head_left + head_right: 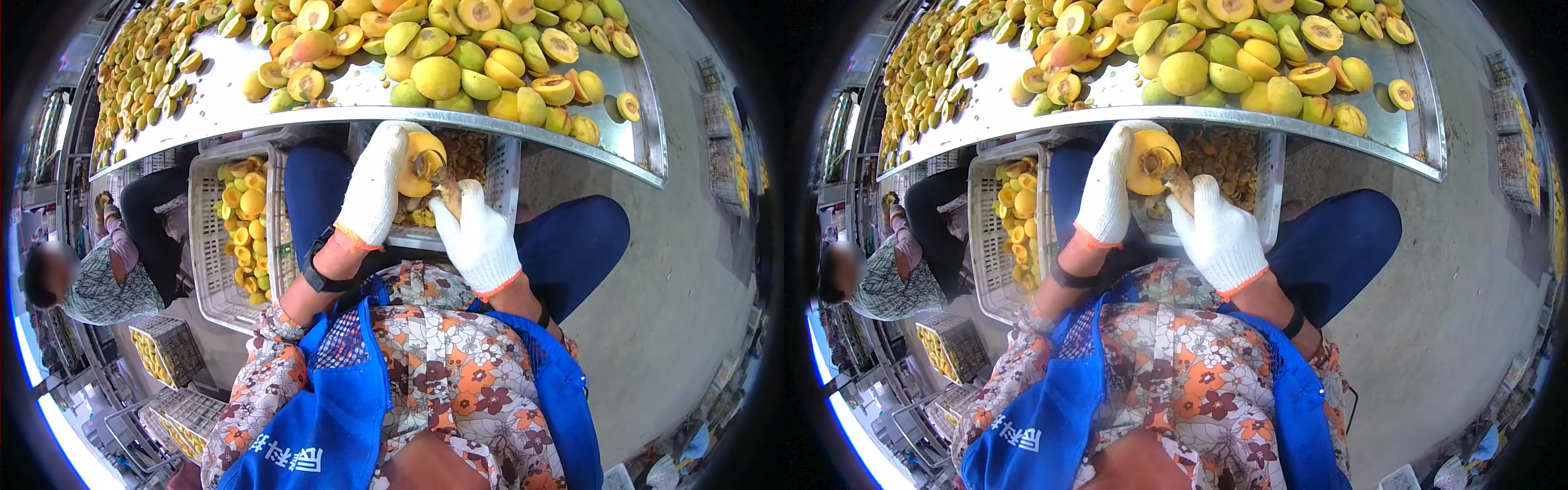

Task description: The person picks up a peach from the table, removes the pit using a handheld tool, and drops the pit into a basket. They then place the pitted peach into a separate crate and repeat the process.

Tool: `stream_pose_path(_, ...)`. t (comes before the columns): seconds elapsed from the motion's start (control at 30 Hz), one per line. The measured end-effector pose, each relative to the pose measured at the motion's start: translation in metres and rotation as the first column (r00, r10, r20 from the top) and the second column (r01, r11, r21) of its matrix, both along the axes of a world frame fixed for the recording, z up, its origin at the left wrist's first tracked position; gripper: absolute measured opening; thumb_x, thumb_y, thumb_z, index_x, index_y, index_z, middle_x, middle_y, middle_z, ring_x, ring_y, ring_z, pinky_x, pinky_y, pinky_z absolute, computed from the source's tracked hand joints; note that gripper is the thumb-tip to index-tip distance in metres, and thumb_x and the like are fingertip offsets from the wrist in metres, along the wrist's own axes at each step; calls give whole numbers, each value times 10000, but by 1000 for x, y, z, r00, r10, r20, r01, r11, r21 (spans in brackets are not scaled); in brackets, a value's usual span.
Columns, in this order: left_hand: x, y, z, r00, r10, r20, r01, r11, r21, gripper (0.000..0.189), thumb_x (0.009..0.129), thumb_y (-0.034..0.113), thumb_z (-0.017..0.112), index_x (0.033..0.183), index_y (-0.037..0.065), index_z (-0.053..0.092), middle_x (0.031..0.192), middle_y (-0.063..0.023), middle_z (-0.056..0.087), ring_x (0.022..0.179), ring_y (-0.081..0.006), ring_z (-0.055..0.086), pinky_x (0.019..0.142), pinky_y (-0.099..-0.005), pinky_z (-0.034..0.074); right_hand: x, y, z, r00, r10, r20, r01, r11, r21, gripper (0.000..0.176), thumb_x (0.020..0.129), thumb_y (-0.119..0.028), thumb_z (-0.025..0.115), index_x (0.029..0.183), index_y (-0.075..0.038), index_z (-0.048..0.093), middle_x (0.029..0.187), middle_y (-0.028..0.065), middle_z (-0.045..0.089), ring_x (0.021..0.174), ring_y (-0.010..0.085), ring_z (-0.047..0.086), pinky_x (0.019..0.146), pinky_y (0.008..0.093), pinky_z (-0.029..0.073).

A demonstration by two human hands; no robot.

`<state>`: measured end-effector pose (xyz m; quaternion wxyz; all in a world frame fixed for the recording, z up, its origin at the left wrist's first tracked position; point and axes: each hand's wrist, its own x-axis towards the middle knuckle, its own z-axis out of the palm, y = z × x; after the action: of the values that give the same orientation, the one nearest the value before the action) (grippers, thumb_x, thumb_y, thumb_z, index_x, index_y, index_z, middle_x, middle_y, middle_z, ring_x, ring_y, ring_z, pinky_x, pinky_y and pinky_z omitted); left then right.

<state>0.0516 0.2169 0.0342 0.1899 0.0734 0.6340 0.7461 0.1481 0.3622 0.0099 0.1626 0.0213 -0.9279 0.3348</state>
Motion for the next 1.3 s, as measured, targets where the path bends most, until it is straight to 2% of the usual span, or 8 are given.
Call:
stream_pose_path(0.3, -5, -3, -2, 996, -94, 5, 94, 992, -84, 427, 1120, 367, 370, 1243, 23, 591, 1117, -86, 645, 1009, -155, 606, 924, -321, 508, 1, -3, 4, 984, -52, 168, 42, 997, 64, 290, 964, -302, 653, 1044, -41, 555, 634, 188, 649, 596, 382, 690, 523, 459, 562)
stream_pose_path(0.5, -18, -8, -13, 833, -280, -477, -3, 860, -510, 543, 1128, 421, 285, 1123, 28, 660, 1024, -82, 695, 944, -154, 645, 872, -308, 526, 5, -1, 5, 968, -42, 249, 25, 997, 69, 298, 972, -314, 626, 1074, -45, 549, 651, 196, 662, 617, 401, 693, 547, 482, 567)
stream_pose_path(0.6, -26, -7, -6, 840, -396, -370, 92, 777, -622, 594, 1126, 449, 267, 1108, 8, 665, 1030, -86, 696, 949, -168, 639, 885, -329, 529, 5, 0, 3, 925, -6, 380, 9, 1000, -6, 320, 974, -324, 621, 1090, -38, 535, 678, 227, 666, 655, 434, 691, 576, 519, 562)
stream_pose_path(0.73, -28, -7, -5, 950, -227, 213, 236, 972, -18, 638, 1088, 546, 268, 1307, 46, 599, 1096, -78, 694, 795, -105, 653, 685, -233, 555, -1, 5, 9, 913, 12, 407, 43, 991, -126, 350, 981, -332, 609, 1118, -21, 523, 716, 279, 661, 708, 480, 681, 608, 555, 550)
stream_pose_path(0.87, 2, 5, -15, 906, -160, -392, 122, 985, -121, 591, 1005, 164, 528, 1545, 18, 336, 1470, -168, 458, 1381, -250, 436, 1184, -380, 313, -3, 3, 8, 919, -8, 395, 131, 949, -287, 427, 986, -320, 608, 1221, 21, 503, 823, 330, 665, 769, 513, 670, 618, 557, 528)
stream_pose_path(1.0, -2, 6, -3, 888, -115, -445, 6, 971, -238, 352, 965, 141, 632, 1288, 2, 613, 1244, -128, 642, 1164, -222, 609, 1046, -345, 459, 0, 0, 0, 972, 96, 216, 3, 908, -419, 333, 997, -275, 615, 1170, -8, 517, 806, 239, 674, 657, 393, 682, 529, 449, 510)
stream_pose_path(1.1, -11, -2, 7, 938, -250, -240, 198, 955, -219, 293, 983, 132, 569, 1236, 9, 649, 1181, -88, 674, 1090, -156, 617, 990, -320, 490, 4, 9, 32, 668, 587, 457, 388, 249, -887, 247, 1029, -263, 602, 1193, -100, 516, 656, -60, 457, 487, 31, 430, 401, 216, 321)
stream_pose_path(1.3, -4, 1, -8, 954, -211, -213, 128, 929, -347, 203, 1019, 146, 550, 1096, 11, 681, 997, -63, 695, 936, -122, 630, 866, -296, 518, 9, 8, 15, 598, 663, 450, 493, 139, -859, 201, 1057, -268, 560, 1202, -138, 509, 667, -40, 458, 464, 51, 399, 382, 215, 292)
